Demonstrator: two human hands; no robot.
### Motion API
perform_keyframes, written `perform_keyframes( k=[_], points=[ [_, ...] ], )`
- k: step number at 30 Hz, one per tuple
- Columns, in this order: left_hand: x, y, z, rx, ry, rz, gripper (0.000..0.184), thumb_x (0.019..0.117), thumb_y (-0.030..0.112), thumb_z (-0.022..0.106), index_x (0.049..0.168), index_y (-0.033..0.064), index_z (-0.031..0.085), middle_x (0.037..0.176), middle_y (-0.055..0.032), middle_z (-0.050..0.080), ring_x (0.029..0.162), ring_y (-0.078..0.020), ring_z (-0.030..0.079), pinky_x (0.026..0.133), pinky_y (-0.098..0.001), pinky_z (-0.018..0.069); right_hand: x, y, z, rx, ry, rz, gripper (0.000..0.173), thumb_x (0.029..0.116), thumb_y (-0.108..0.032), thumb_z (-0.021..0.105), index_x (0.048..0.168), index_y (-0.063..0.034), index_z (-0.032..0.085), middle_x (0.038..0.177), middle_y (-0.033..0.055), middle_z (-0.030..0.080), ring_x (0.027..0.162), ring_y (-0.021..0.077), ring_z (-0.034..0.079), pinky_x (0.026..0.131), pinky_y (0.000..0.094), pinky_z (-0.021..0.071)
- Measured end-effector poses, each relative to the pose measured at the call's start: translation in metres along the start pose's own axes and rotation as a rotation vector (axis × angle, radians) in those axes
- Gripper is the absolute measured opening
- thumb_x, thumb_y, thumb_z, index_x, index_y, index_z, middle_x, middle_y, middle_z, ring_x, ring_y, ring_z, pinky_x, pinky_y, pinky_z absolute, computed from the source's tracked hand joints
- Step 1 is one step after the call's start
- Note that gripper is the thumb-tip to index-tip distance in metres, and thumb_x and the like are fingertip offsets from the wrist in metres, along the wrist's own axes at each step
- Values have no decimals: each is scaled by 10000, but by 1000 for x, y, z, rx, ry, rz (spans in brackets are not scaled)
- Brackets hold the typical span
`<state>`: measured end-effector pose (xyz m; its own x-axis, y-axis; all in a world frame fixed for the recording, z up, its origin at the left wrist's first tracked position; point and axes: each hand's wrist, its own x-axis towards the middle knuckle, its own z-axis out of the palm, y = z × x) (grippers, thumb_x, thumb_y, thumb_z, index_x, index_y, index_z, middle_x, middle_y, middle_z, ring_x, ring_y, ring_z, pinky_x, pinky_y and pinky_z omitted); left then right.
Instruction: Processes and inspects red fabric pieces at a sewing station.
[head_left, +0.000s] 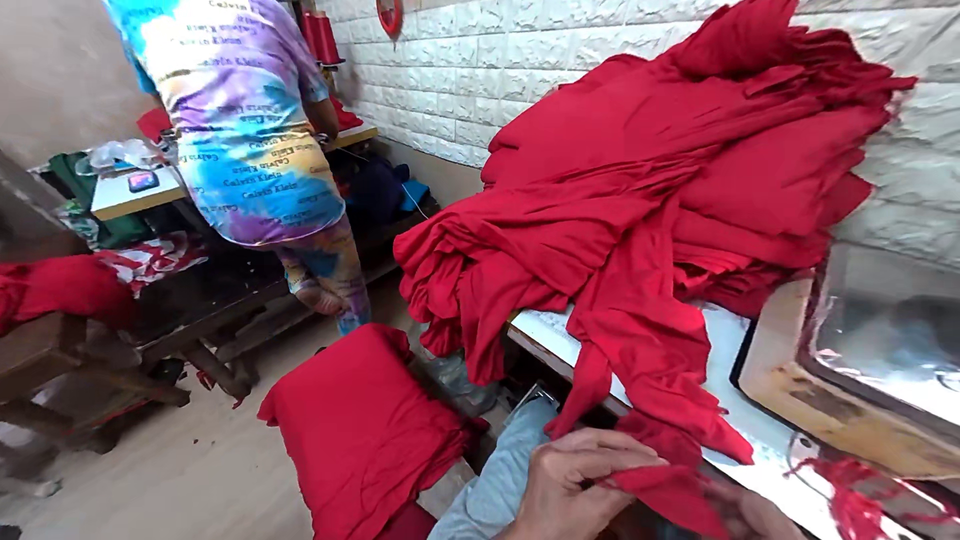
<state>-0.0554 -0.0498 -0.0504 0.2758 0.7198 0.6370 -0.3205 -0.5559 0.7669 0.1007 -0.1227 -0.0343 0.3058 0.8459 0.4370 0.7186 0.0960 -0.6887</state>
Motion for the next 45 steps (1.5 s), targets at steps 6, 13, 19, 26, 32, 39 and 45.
perform_keyframes(
  k=[6, 13, 19, 26, 32, 39, 45],
  points=[
    [7, 8, -7, -695, 108, -511, 278, 932, -50, 546, 1063, 85, 751, 1003, 31, 758, 918, -46, 708, 857, -259, 579, -6, 15, 9, 1223, -117, 249, 257, 1011, -92, 594, 1114, -249, 769, 1010, -92, 775, 777, -29, 691, 652, 134, 557],
    [11, 19, 5, -866, 83, -900, 317, 1033, 216, 460, 789, 185, 660, 703, 64, 646, 674, -29, 632, 685, -216, 539, -16, -3, 15, 1164, -446, 202, 149, 976, -308, 667, 1036, -316, 803, 934, -172, 764, 827, -73, 685, 757, 143, 564],
    [8, 0, -6, -145, -127, -371, 281, 1032, 225, 573, 1146, -28, 536, 866, 18, 590, 786, -6, 568, 741, -207, 494, -7, -7, 10, 1015, -185, 194, 246, 1034, -149, 570, 1012, -286, 773, 913, -149, 764, 802, -47, 692, 737, 155, 577],
    [11, 9, -10, -52, -324, -370, 283, 994, 55, 610, 1227, -78, 520, 869, -59, 639, 730, -45, 596, 701, -222, 519, -3, -4, 3, 967, -47, 185, 233, 1047, -159, 560, 1029, -274, 762, 926, -151, 761, 788, -43, 688, 712, 145, 570],
    [11, 11, -11, -77, -202, -348, 169, 987, 28, 586, 1135, -36, 531, 846, -21, 646, 755, -30, 626, 724, -218, 544, -6, 3, 15, 642, 141, -9, 309, 926, 8, 621, 1188, -124, 526, 1013, -171, 652, 860, -77, 632, 755, 127, 551],
    [6, 8, -10, 25, -261, -262, 113, 964, 12, 593, 1022, -81, 624, 831, -86, 643, 750, -58, 612, 737, -217, 521, -20, -2, 20, 309, 37, -88, 238, 942, -65, 634, 1057, 97, 503, 771, 42, 611, 683, -49, 551, 669, 127, 489],
    [12, 9, -26, 287, -536, -52, 235, 918, -36, 566, 1092, -67, 721, 1058, -191, 705, 1041, -253, 678, 943, -354, 539, -17, 4, 12, 379, 53, -189, 145, 1020, -20, 487, 1058, 92, 571, 884, 25, 661, 840, -114, 571, 808, 87, 481]
  ],
)
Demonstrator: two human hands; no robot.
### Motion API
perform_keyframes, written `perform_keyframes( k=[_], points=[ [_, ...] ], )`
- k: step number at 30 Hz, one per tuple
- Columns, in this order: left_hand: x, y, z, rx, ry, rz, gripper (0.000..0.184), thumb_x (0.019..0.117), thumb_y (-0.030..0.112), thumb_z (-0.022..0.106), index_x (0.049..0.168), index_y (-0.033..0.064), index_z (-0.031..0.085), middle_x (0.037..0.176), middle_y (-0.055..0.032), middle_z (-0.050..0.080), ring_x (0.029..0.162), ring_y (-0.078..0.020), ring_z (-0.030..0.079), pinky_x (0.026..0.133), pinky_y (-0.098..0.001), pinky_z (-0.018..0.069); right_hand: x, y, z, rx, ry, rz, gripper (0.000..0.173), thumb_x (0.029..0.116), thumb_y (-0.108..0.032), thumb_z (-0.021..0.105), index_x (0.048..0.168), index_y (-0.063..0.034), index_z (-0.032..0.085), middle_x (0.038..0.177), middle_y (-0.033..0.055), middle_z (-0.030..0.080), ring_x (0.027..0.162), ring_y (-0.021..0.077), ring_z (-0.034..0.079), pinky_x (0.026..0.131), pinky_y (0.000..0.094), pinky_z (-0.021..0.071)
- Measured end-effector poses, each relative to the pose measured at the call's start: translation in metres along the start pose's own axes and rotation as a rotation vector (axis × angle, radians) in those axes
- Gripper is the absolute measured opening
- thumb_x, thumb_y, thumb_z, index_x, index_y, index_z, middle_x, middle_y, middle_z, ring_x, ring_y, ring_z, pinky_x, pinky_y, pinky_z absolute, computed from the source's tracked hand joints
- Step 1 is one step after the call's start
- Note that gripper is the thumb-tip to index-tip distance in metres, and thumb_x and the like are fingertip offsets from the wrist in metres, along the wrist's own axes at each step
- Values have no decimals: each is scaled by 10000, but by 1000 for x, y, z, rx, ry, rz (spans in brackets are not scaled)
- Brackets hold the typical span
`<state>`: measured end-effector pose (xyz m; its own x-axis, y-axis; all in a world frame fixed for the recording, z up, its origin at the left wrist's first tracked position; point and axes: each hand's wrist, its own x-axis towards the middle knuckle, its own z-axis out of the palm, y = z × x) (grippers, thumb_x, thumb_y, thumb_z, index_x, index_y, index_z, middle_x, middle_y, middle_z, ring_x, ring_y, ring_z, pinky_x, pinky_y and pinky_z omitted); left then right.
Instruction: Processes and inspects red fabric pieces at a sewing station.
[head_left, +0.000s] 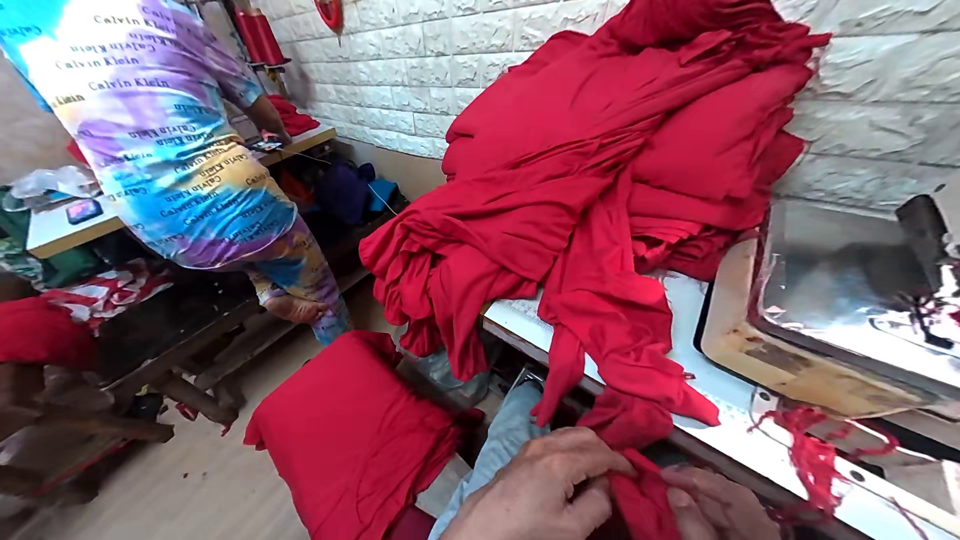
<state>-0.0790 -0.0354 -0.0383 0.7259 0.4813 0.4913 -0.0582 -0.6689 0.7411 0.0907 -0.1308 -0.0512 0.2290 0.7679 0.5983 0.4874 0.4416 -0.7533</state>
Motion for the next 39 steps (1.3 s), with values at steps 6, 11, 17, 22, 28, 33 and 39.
perform_keyframes(
  k=[6, 11, 17, 22, 28, 33, 39],
  points=[
    [1, 0, -10, 23, -8, 16, 227, 984, 184, 659, 913, -17, 738, 1069, -147, 671, 1099, -244, 598, 1005, -357, 456, 9, 5, -24, 85, -212, -7, 316, 1029, -74, 428, 924, 70, 689, 817, 91, 689, 762, -37, 601, 734, 125, 501],
    [0, -4, -8, -531, 75, 64, 347, 1053, 225, 558, 929, -87, 647, 1034, -115, 677, 1115, -98, 592, 1015, -255, 443, 7, 9, -18, 209, -439, 34, 441, 1048, -324, 565, 838, 52, 660, 914, 106, 653, 896, 13, 604, 783, 169, 514],
    [-3, -11, 2, -931, 0, 11, 227, 1045, 244, 583, 976, 47, 673, 935, 51, 684, 903, 29, 615, 821, -189, 499, 14, -1, -12, 688, -315, 66, 188, 1009, -412, 610, 999, -315, 770, 1192, -207, 651, 1110, -50, 575, 940, 150, 469],
    [-1, -12, 8, -1101, 35, 80, 225, 1043, 322, 577, 1050, 162, 735, 1039, 62, 736, 1032, -14, 658, 947, -248, 510, 14, -1, -10, 958, -313, 136, 223, 1015, -407, 597, 1049, -306, 792, 1083, -169, 725, 1097, -24, 623, 967, 176, 474],
    [-2, -12, 4, -1052, -114, 48, 286, 1018, 358, 606, 879, 127, 698, 843, 104, 673, 841, 57, 598, 781, -168, 467, 11, 0, 2, 1062, -292, 167, 174, 1013, -344, 617, 1040, -261, 767, 1027, -128, 720, 1030, 3, 640, 942, 200, 485],
    [-2, -14, -3, -760, -265, 122, 410, 996, 267, 620, 740, -54, 638, 794, -67, 672, 856, -66, 622, 830, -263, 474, 15, -4, -6, 1084, -284, 301, 129, 1028, -288, 589, 1113, -264, 682, 780, -123, 685, 705, -22, 645, 702, 172, 532],
    [1, -9, -6, -1214, -2, -67, 205, 1022, 332, 612, 1089, 197, 751, 993, 102, 742, 907, 36, 676, 808, -175, 549, 10, 6, 5, 835, -336, 396, 231, 1053, -313, 551, 1236, -262, 683, 1016, -93, 720, 786, -38, 640, 640, 137, 528]
  ],
)
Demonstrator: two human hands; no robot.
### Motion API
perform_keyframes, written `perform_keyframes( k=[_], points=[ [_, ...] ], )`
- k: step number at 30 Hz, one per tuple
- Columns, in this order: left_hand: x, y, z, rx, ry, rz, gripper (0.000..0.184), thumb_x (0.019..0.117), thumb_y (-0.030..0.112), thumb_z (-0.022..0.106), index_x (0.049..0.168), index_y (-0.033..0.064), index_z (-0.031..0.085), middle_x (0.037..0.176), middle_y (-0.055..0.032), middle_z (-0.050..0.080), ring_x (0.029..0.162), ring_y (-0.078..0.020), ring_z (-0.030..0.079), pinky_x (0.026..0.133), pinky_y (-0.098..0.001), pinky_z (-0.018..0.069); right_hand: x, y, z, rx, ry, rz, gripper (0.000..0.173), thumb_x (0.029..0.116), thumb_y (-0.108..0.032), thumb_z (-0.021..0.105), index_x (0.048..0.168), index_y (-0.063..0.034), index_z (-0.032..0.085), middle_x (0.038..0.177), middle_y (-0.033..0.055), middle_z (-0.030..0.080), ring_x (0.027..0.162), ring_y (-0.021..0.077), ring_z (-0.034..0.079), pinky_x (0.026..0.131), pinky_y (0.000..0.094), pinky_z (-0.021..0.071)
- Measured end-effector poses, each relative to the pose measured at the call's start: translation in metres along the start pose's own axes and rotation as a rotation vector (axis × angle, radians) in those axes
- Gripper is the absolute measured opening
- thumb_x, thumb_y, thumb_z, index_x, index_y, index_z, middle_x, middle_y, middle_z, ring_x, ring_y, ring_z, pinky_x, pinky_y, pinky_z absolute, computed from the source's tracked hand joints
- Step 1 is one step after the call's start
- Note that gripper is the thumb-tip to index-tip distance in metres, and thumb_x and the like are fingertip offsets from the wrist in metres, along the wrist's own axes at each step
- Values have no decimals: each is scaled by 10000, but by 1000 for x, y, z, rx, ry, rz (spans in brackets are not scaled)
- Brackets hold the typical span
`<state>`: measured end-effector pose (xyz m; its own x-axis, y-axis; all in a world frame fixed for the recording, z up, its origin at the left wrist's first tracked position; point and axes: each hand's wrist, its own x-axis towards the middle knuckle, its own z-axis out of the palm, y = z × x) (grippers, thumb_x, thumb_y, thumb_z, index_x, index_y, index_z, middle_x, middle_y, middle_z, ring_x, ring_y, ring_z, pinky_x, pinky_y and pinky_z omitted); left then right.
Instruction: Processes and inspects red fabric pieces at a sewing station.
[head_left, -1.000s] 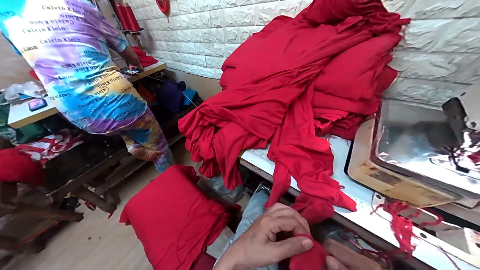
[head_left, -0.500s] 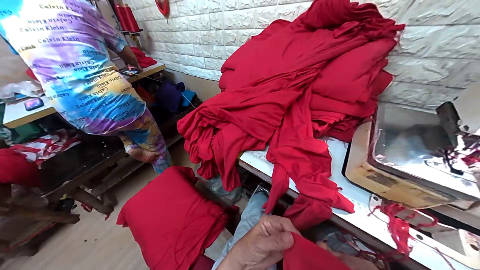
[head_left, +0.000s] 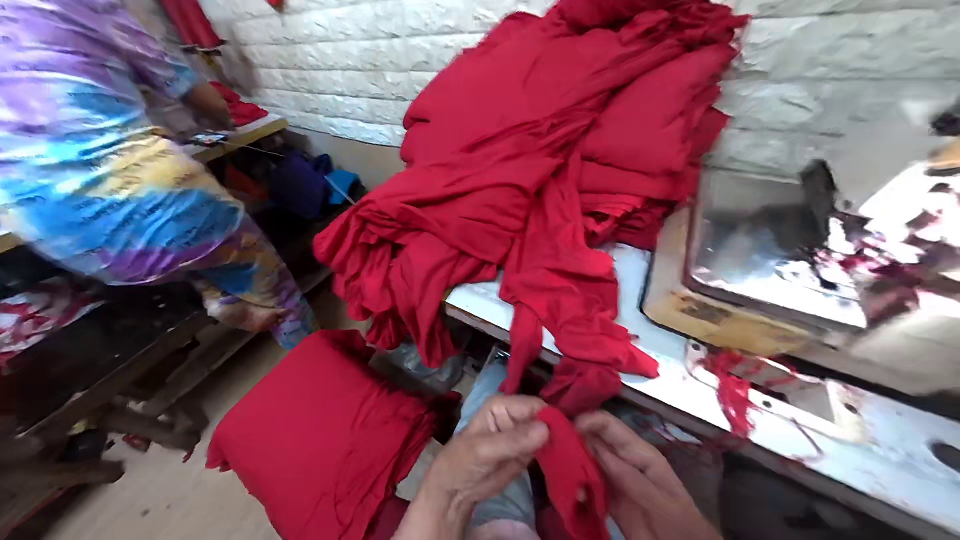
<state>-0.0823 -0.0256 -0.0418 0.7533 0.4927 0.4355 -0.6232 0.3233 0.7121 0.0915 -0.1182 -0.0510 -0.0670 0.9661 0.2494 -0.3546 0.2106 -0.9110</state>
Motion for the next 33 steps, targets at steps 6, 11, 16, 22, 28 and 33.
perform_keyframes(
  k=[6, 11, 16, 22, 28, 33],
  points=[
    [-2, -13, 5, -247, -29, -16, 242, 1028, 246, 603, 1205, 139, 728, 995, 53, 759, 797, 26, 688, 709, -150, 561, 5, 2, 3, 176, 188, -59, 232, 1016, -160, 594, 1241, -129, 640, 908, -61, 689, 764, 4, 640, 685, 184, 549],
    [-1, -14, -3, -311, 182, 19, 482, 965, 281, 683, 1395, 83, 593, 1232, -115, 711, 1105, -204, 703, 952, -347, 576, -2, 0, 2, -237, 333, -163, 277, 1057, -126, 498, 1269, 19, 603, 1075, 18, 723, 903, 46, 664, 706, 193, 530],
    [-2, -13, -9, -218, 221, -32, 575, 985, 364, 647, 1457, 67, 511, 1386, -191, 621, 1277, -311, 621, 1036, -402, 540, -2, -10, -11, -495, 460, -373, 200, 1038, -126, 561, 1150, -5, 675, 1045, -1, 722, 853, 4, 651, 740, 170, 553],
    [-5, -13, -4, 78, 130, -174, 507, 997, 384, 631, 1435, 150, 526, 1295, 6, 681, 1132, -90, 673, 961, -298, 567, 1, -22, -11, -1105, 238, -493, 264, 996, -211, 599, 1207, -254, 751, 1278, 148, 652, 872, 114, 624, 757, 245, 526],
    [-9, -14, -6, 344, -36, -263, 269, 957, 191, 711, 1218, 125, 703, 1114, 49, 751, 1030, -36, 695, 938, -264, 567, -5, -20, -7, -928, 281, -464, 178, 927, -33, 619, 1031, -35, 763, 1090, 102, 717, 973, 78, 679, 838, 190, 570],
    [-4, -19, -2, 290, 150, -244, 142, 938, 201, 734, 1046, 109, 751, 956, 29, 759, 888, -34, 708, 828, -240, 587, -10, -22, -16, -592, 306, -309, 188, 914, 59, 608, 1086, 40, 680, 1012, 37, 752, 846, 8, 697, 751, 176, 594]
  ],
)
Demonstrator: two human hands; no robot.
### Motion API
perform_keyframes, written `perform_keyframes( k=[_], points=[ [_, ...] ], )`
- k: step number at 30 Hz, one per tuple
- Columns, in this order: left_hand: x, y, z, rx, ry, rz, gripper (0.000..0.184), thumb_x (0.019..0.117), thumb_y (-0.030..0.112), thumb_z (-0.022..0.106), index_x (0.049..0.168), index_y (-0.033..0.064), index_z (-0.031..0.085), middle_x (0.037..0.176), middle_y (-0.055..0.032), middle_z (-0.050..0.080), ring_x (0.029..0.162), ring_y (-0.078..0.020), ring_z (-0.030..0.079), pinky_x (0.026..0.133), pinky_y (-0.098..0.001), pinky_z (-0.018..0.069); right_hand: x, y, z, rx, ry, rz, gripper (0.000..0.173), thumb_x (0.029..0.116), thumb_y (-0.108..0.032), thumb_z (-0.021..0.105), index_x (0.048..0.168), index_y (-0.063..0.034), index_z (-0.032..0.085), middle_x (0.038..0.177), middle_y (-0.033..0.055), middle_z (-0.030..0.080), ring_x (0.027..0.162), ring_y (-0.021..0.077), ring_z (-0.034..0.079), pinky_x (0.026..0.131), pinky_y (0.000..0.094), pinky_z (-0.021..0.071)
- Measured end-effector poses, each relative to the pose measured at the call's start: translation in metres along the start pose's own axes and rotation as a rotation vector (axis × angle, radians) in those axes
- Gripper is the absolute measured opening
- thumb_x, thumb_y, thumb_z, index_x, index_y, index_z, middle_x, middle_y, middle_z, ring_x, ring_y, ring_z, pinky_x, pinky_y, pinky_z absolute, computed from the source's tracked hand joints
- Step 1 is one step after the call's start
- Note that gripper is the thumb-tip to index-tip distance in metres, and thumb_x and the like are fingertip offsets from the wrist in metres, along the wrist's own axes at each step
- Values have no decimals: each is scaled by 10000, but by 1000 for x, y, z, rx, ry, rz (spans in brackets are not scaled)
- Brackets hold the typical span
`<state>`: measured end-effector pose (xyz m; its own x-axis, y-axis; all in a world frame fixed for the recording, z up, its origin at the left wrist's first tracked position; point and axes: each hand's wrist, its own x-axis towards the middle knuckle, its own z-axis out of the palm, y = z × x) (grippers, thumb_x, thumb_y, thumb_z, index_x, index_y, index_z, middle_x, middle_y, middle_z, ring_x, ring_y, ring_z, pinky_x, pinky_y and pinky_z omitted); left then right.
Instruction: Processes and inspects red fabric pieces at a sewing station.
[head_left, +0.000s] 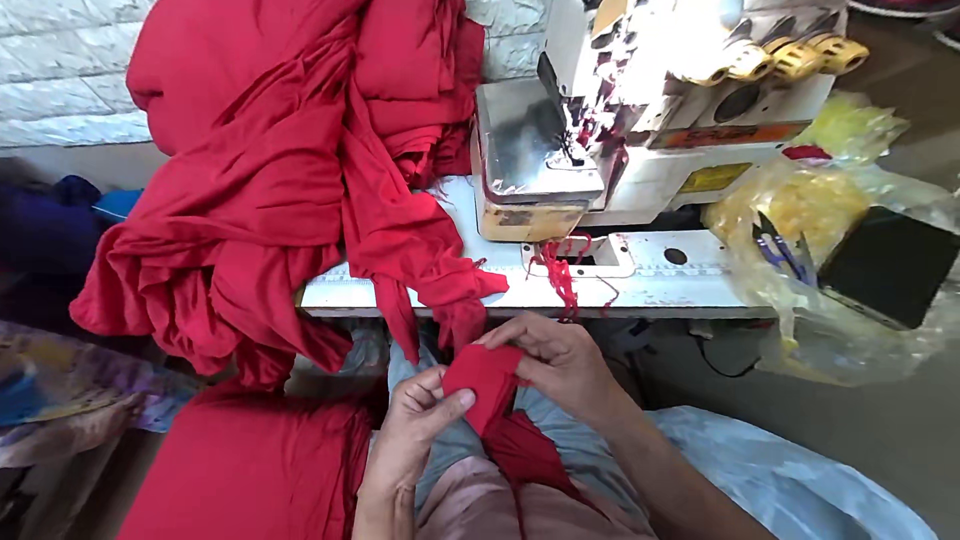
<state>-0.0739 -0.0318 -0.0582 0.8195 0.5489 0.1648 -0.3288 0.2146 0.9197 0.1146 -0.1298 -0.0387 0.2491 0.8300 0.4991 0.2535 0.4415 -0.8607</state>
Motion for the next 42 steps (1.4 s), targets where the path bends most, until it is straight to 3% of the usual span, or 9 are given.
perform_keyframes(
  k=[4, 8, 10, 14, 16, 19, 23, 37, 42],
  points=[
    [3, 2, 1, 39, -14, 11, 597, 865, 208, 803, 1324, 43, 460, 1111, 7, 719, 1027, -92, 694, 934, -311, 571, -2, 5, -8, -118, -105, -82, 162, 922, -55, 678, 1056, 22, 727, 1004, 64, 712, 857, -11, 624, 756, 129, 526],
    [3, 4, 15, 307, 142, -3, 812, 760, 138, 849, 1381, -4, 345, 964, 24, 697, 898, -64, 696, 864, -285, 591, -6, 7, -3, -292, -69, -131, 176, 958, -186, 702, 1002, -30, 769, 944, 49, 755, 893, 12, 682, 832, 163, 551],
    [4, 0, 23, 500, 264, 56, 741, 808, 176, 825, 1371, -44, 397, 926, -9, 675, 853, -73, 678, 810, -271, 587, -8, 8, 3, -401, -30, -142, 178, 971, -193, 682, 1012, -39, 761, 939, 54, 763, 888, 48, 705, 834, 201, 568],
    [4, -9, 23, 972, 377, 222, 285, 895, 142, 641, 1155, 26, 669, 1190, -108, 649, 1106, -172, 608, 902, -344, 503, -9, 11, 7, -608, 66, -178, 190, 969, -250, 681, 970, -94, 789, 912, 47, 745, 882, 111, 685, 793, 251, 549],
    [4, -9, 21, 1065, 374, 277, 197, 929, 70, 581, 1058, 61, 730, 1099, -71, 702, 995, -123, 660, 842, -282, 547, -8, 12, 4, -647, 76, -172, 191, 963, -269, 685, 949, -117, 799, 908, 28, 721, 894, 111, 656, 798, 248, 529],
    [1, -5, 20, 1108, 293, 259, 178, 988, 129, 605, 1085, 55, 734, 999, -32, 735, 899, -75, 688, 831, -234, 563, -10, 13, 0, -629, 49, -128, 196, 964, -261, 683, 946, -100, 795, 866, 26, 712, 831, 97, 642, 757, 227, 525],
    [0, -3, 25, 1264, 315, 308, 224, 976, 301, 653, 952, 123, 787, 897, 14, 749, 846, -123, 658, 843, -400, 438, -13, 9, -3, -585, -16, -43, 209, 975, -255, 660, 980, -91, 790, 860, 21, 721, 794, 82, 645, 742, 227, 531],
    [4, 33, 29, 1366, 228, 363, 173, 939, 255, 681, 919, 110, 773, 869, 2, 734, 850, -156, 675, 799, -412, 483, -13, -5, -10, -580, 1, -24, 221, 975, -268, 656, 967, -79, 770, 893, 47, 741, 793, 125, 680, 742, 305, 556],
    [49, 58, 17, 1443, 139, 426, 185, 957, 252, 669, 938, 87, 753, 1011, -71, 715, 966, -251, 662, 838, -489, 492, 23, 6, -17, -551, 58, -82, 248, 1004, -275, 626, 1005, -68, 764, 980, 73, 708, 872, 128, 660, 775, 277, 549]
  ],
)
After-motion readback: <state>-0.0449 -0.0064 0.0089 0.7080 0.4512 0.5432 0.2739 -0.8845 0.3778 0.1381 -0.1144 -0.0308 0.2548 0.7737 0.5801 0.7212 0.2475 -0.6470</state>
